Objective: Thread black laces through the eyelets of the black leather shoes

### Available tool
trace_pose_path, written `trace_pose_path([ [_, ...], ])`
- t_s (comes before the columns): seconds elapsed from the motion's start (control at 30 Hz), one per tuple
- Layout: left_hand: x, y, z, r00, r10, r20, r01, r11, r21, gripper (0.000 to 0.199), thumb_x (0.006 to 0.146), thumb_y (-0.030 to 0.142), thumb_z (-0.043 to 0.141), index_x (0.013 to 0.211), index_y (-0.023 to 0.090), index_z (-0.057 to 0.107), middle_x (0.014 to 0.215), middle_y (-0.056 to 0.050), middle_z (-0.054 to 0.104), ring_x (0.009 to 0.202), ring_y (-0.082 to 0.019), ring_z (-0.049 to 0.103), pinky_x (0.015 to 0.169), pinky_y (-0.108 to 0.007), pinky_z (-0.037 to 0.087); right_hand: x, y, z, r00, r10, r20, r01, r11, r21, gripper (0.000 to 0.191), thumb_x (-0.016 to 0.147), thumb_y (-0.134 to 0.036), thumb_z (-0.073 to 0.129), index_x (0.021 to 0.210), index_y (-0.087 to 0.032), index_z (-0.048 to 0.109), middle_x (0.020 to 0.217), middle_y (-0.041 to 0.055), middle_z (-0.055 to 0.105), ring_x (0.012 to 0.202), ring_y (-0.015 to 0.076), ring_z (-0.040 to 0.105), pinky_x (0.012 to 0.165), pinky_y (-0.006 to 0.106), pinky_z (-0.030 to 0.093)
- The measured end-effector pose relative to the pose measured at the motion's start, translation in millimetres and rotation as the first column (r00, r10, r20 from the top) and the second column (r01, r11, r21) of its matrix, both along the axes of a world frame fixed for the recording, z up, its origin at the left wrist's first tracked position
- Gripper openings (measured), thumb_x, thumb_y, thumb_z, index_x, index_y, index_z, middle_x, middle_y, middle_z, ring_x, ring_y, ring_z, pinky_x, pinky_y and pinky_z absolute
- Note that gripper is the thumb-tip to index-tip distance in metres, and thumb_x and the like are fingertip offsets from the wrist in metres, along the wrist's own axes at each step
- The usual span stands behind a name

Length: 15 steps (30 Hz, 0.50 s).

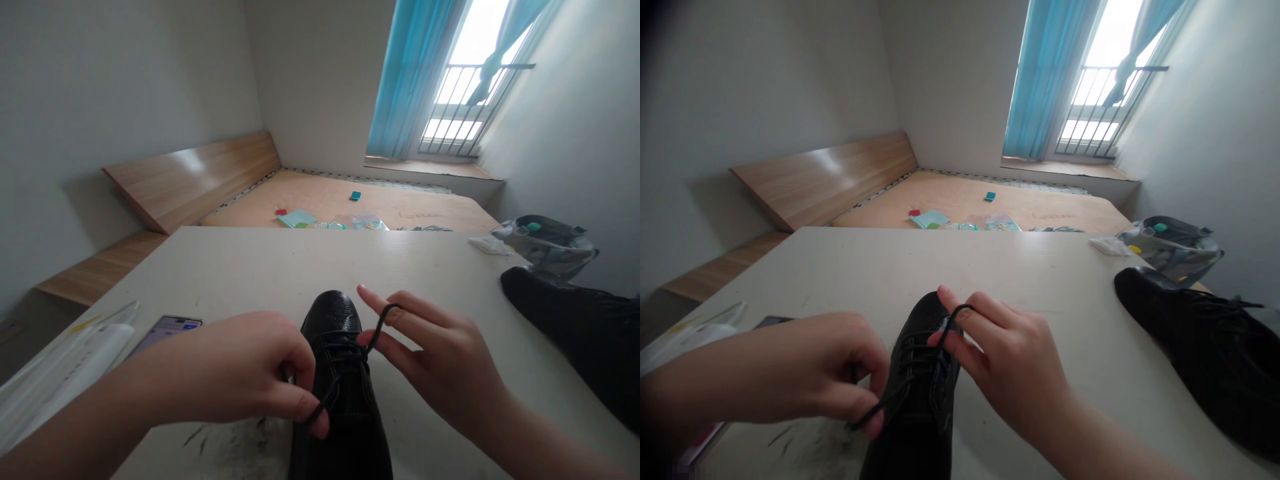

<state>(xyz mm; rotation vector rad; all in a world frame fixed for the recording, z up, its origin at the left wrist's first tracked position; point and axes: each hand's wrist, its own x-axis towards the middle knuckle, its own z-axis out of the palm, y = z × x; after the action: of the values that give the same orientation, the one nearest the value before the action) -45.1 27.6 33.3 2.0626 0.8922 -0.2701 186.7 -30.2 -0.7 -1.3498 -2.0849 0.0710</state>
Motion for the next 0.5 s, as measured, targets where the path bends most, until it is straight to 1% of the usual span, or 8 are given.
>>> trace_pose_path([
  [0.03,1.1,0.6,0.3,0.999,0.024,0.037,-0.023,0.999,-0.041,0.028,0.084,0.046,0.059,0.073,0.022,0.070,0.054,0.005,0.045,0.051,-0.011,0.037,0.046,-0.025,0.024,-2.9,0.4,-0.3,0.990,0.055,-0.132,-0.071,0.990,-0.120,0.030,0.095,-0.032,0.054,0.115,-0.020,0.072,0.074,0.0029,0.067,0.057,0.0116,0.055,0.052,0.024,0.038],
  [0.1,5.4,0.8,0.0,0.986,0.096,0.138,-0.090,0.995,-0.053,0.038,0.090,0.050,0.051,0.076,0.020,0.068,0.059,0.004,0.045,0.055,-0.012,0.038,0.048,-0.023,0.027,-7.9,1.6,-0.3,0.919,0.112,-0.378,-0.245,0.913,-0.325,0.030,0.095,-0.036,0.053,0.094,-0.018,0.077,0.064,0.0006,0.062,0.054,0.0102,0.050,0.049,0.022,0.037],
  [0.17,11.2,-0.8,-1.0,0.961,0.144,0.238,-0.140,0.990,-0.034,0.040,0.094,0.048,0.042,0.082,0.020,0.067,0.068,0.003,0.055,0.064,-0.013,0.048,0.056,-0.023,0.035,-11.6,2.7,-0.4,0.832,0.107,-0.544,-0.380,0.824,-0.420,0.039,0.095,-0.041,0.051,0.078,-0.016,0.076,0.061,0.0003,0.061,0.054,0.0097,0.047,0.049,0.021,0.036],
  [0.2,13.8,-2.2,-1.6,0.952,0.153,0.266,-0.151,0.988,-0.027,0.040,0.096,0.046,0.039,0.084,0.020,0.067,0.074,0.002,0.060,0.069,-0.015,0.052,0.061,-0.023,0.038,-13.0,3.0,-0.7,0.796,0.096,-0.597,-0.428,0.788,-0.444,0.043,0.095,-0.044,0.049,0.074,-0.015,0.073,0.063,0.0009,0.062,0.055,0.0098,0.047,0.051,0.022,0.036],
  [0.27,17.5,-5.5,-2.5,0.946,0.165,0.280,-0.169,0.986,-0.011,0.042,0.097,0.043,0.033,0.086,0.021,0.067,0.082,0.001,0.066,0.076,-0.016,0.056,0.068,-0.024,0.042,-14.8,3.1,-1.6,0.753,0.068,-0.654,-0.481,0.735,-0.477,0.047,0.095,-0.050,0.048,0.071,-0.015,0.069,0.070,0.0030,0.067,0.059,0.0108,0.051,0.056,0.023,0.039],
  [0.33,18.3,-8.3,-3.0,0.950,0.180,0.257,-0.193,0.981,0.027,0.042,0.097,0.039,0.030,0.085,0.021,0.066,0.085,0.000,0.068,0.078,-0.017,0.058,0.071,-0.026,0.043,-15.6,2.9,-2.4,0.740,0.043,-0.671,-0.497,0.707,-0.503,0.051,0.094,-0.055,0.048,0.068,-0.015,0.065,0.075,0.0048,0.069,0.066,0.0132,0.055,0.062,0.025,0.042],
  [0.4,16.7,-9.4,-2.8,0.959,0.187,0.211,-0.208,0.975,0.083,0.040,0.096,0.037,0.031,0.081,0.020,0.063,0.082,0.000,0.068,0.076,-0.018,0.058,0.070,-0.027,0.043,-15.2,2.8,-2.7,0.742,0.025,-0.670,-0.500,0.687,-0.527,0.053,0.092,-0.060,0.048,0.066,-0.016,0.061,0.074,0.0052,0.068,0.073,0.0158,0.058,0.068,0.027,0.043],
  [0.5,12.7,-8.8,-0.8,0.977,0.188,0.101,-0.203,0.965,0.168,0.037,0.095,0.036,0.033,0.070,0.020,0.057,0.069,0.001,0.063,0.068,-0.017,0.057,0.063,-0.028,0.039,-13.8,4.0,-2.2,0.760,0.012,-0.650,-0.489,0.670,-0.559,0.054,0.090,-0.063,0.048,0.065,-0.016,0.059,0.069,0.0035,0.063,0.072,0.0159,0.056,0.070,0.028,0.043],
])
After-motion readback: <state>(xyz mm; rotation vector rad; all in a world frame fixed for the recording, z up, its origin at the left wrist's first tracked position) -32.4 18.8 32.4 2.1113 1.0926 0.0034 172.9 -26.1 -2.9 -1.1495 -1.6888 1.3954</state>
